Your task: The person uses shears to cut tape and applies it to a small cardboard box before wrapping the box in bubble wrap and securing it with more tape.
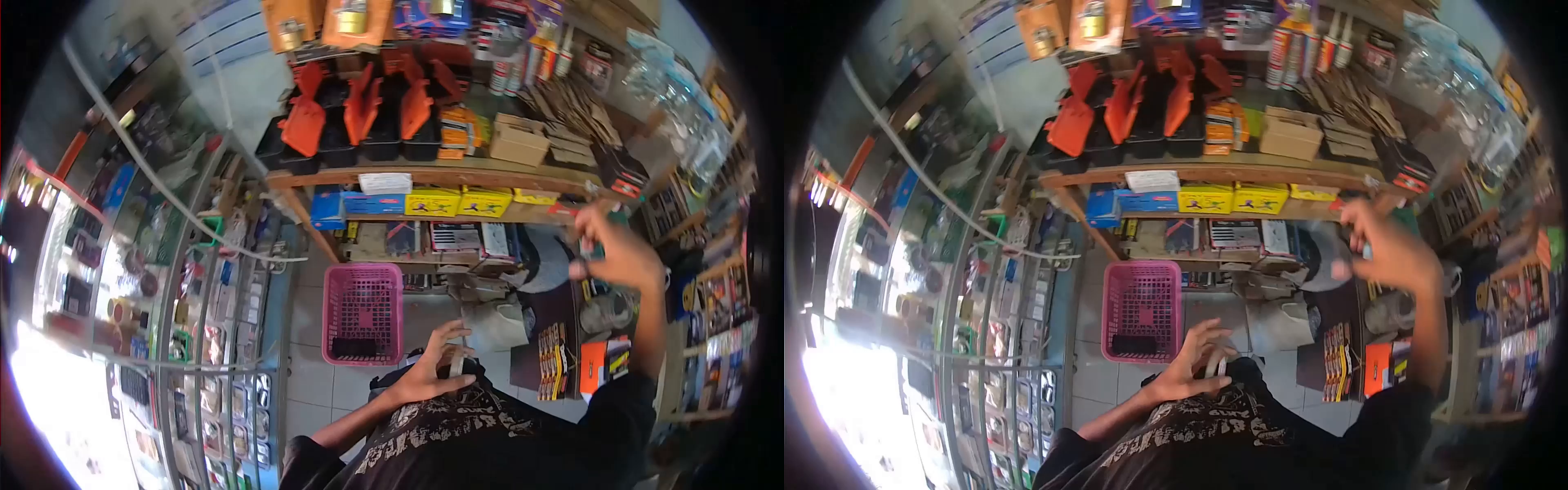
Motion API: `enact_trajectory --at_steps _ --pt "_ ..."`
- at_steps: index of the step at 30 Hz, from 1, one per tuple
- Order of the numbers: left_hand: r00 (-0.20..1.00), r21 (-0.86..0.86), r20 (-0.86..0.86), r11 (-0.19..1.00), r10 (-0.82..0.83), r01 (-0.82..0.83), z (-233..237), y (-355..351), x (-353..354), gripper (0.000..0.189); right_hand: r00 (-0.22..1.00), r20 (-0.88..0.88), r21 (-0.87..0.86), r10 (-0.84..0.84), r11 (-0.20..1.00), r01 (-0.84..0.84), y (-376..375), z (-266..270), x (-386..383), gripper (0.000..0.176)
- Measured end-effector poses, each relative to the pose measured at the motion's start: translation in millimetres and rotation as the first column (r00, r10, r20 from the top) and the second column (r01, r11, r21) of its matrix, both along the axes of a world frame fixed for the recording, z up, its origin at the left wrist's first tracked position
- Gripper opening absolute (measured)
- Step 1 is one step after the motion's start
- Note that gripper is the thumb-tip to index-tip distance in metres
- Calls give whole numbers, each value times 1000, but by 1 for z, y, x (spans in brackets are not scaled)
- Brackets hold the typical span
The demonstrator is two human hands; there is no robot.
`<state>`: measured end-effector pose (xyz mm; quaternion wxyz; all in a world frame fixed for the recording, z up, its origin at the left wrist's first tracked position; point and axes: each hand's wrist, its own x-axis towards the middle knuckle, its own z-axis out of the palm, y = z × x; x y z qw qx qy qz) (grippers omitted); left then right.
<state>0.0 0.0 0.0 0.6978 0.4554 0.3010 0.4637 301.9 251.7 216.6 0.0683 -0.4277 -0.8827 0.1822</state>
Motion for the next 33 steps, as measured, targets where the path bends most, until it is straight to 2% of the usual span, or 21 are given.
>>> enact_trajectory --at_steps 1,2,3,4,6,8,11,13,15,16,17,19,21,22,24,26,27,29,31,32,33 --pt "999 70 -36 997 -12 14 -3 -3 3 109 999 21 -2 -39 999 39 -12 6 9 43" --pt "997 142 -72 989 -18 28 -7 -5 4 114 990 66 125 -125 985 116 7 8 14 34" --pt "980 156 -191 985 -48 79 -11 8 -25 114 966 -118 90 -231 966 243 43 -33 23 45" --pt "987 163 -159 986 -14 40 -16 7 -14 116 960 -246 268 -135 942 201 95 -68 64 48" --pt "998 142 -55 989 38 -30 -21 10 4 123 924 -161 137 -347 919 369 115 -45 67 39" --pt "997 158 -45 986 65 -57 -12 17 -3 126 942 -158 270 -296 905 330 156 -70 80 52" --pt "992 181 -14 976 129 -125 6 35 -13 133 956 -186 350 -225 894 279 197 -95 85 55" --pt "986 324 21 932 167 -164 20 44 -21 135 955 -208 335 -213 902 274 209 -98 71 55" --pt "980 341 12 920 199 -191 35 47 -28 139 962 -118 231 -246 936 267 222 -98 54 52" --pt "981 402 8 897 194 -181 42 48 -30 141 954 -41 214 -297 930 299 227 -99 46 39" --pt "982 463 3 870 188 -168 48 47 -31 143 958 -40 217 -283 934 284 232 -98 39 39" --pt "984 444 67 878 163 -175 59 43 -32 146 956 147 185 -254 957 226 238 -96 28 29" --pt "977 427 196 890 81 -159 64 38 -34 147 943 202 150 -265 960 238 243 -91 22 29" --pt "977 426 194 890 86 -163 68 35 -34 147 930 246 161 -274 957 240 244 -91 19 31" --pt "917 330 399 935 -14 -130 73 29 -32 151 916 291 172 -277 957 234 241 -85 12 33" --pt "810 276 576 959 -110 -66 74 28 -33 154 858 369 291 -357 921 258 218 -79 0 32" --pt "810 274 577 959 -103 -74 75 28 -33 154 861 370 290 -349 924 250 208 -79 -5 32" --pt "806 285 589 948 -59 -139 78 30 -33 154 946 -89 448 -312 836 318 184 -83 -11 29" --pt "821 266 570 942 16 -202 80 36 -35 158 916 -385 216 -117 953 213 131 -65 -37 23" --pt "921 455 359 833 151 -315 78 44 -38 159 884 -461 143 -79 976 162 90 -57 -55 23" --pt "935 646 153 684 319 -339 78 51 -39 160 841 -538 75 -55 991 112 47 -53 -71 22"
